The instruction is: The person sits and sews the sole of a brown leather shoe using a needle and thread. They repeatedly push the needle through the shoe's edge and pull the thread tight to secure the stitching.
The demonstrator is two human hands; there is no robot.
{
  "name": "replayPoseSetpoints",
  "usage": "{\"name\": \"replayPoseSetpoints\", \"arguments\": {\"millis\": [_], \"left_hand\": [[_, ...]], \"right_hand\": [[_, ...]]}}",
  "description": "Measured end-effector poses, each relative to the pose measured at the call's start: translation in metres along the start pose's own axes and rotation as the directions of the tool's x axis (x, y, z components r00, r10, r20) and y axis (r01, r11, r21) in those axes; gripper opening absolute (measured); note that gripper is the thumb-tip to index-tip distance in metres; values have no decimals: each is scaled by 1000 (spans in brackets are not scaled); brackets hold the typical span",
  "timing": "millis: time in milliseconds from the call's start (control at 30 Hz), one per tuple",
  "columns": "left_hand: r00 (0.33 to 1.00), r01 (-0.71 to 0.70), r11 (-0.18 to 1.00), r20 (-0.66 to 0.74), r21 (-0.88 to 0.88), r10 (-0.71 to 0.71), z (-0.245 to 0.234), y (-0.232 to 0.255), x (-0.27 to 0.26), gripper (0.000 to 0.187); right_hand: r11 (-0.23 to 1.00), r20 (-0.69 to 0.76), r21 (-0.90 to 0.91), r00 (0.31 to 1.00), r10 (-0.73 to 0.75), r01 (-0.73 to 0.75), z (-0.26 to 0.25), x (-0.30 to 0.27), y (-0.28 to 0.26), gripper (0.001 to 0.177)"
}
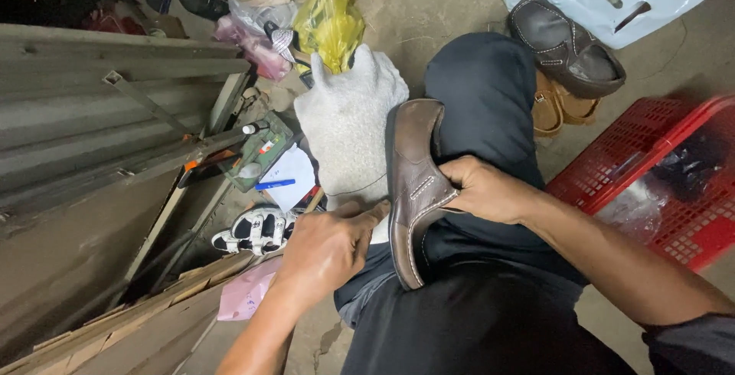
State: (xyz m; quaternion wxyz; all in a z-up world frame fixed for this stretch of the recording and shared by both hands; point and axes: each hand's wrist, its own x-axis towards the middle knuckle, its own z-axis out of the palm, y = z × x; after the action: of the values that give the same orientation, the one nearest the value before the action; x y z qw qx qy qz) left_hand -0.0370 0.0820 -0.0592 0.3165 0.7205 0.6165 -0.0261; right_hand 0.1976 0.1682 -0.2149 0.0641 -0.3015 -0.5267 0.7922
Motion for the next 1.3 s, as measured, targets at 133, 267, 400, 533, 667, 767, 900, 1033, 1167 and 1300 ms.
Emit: {"name": "replayPoseSetpoints", "arguments": {"millis": [133,267,400,533,667,767,900,1033,1167,1300], "left_hand": [[998,62,971,0,-232,-63,3,-9,2,26],[999,14,995,-40,-104,-18,2,-2,2,23],[995,-30,999,-90,28,32,7,3,-1,21],[992,27,983,-112,-183,-49,8,1,0,26],[986,-33,999,-161,-3,32,4,7,0,26],[990,-24,999,-143,-41,18,0,7,3,25],[991,-3,976,-128,-217,-26,10,-2,-3,21],[987,-34,988,-161,-151,9,0,10,5,20],[977,-49,999,-206,2,48,13,9,-2,21],[976,40,909,-177,-414,-124,8,7,5,22]], "right_hand": [[998,-7,53,1000,-30,31,0,0,3,12],[999,-1,33,999,-44,44,0,1,6,10],[998,13,8,998,-57,56,0,2,4,11],[998,-13,50,999,-44,45,3,0,3,9],[999,-53,3,998,-40,40,7,-2,-4,10],[998,-107,-29,993,-50,47,13,-11,-10,10],[999,-128,8,991,-43,45,12,-13,-17,6],[999,-102,-21,994,-35,33,8,-10,-14,12],[999,-92,-34,995,-35,32,8,-9,-13,12],[999,-83,5,996,-38,38,8,-8,-20,10]]}}
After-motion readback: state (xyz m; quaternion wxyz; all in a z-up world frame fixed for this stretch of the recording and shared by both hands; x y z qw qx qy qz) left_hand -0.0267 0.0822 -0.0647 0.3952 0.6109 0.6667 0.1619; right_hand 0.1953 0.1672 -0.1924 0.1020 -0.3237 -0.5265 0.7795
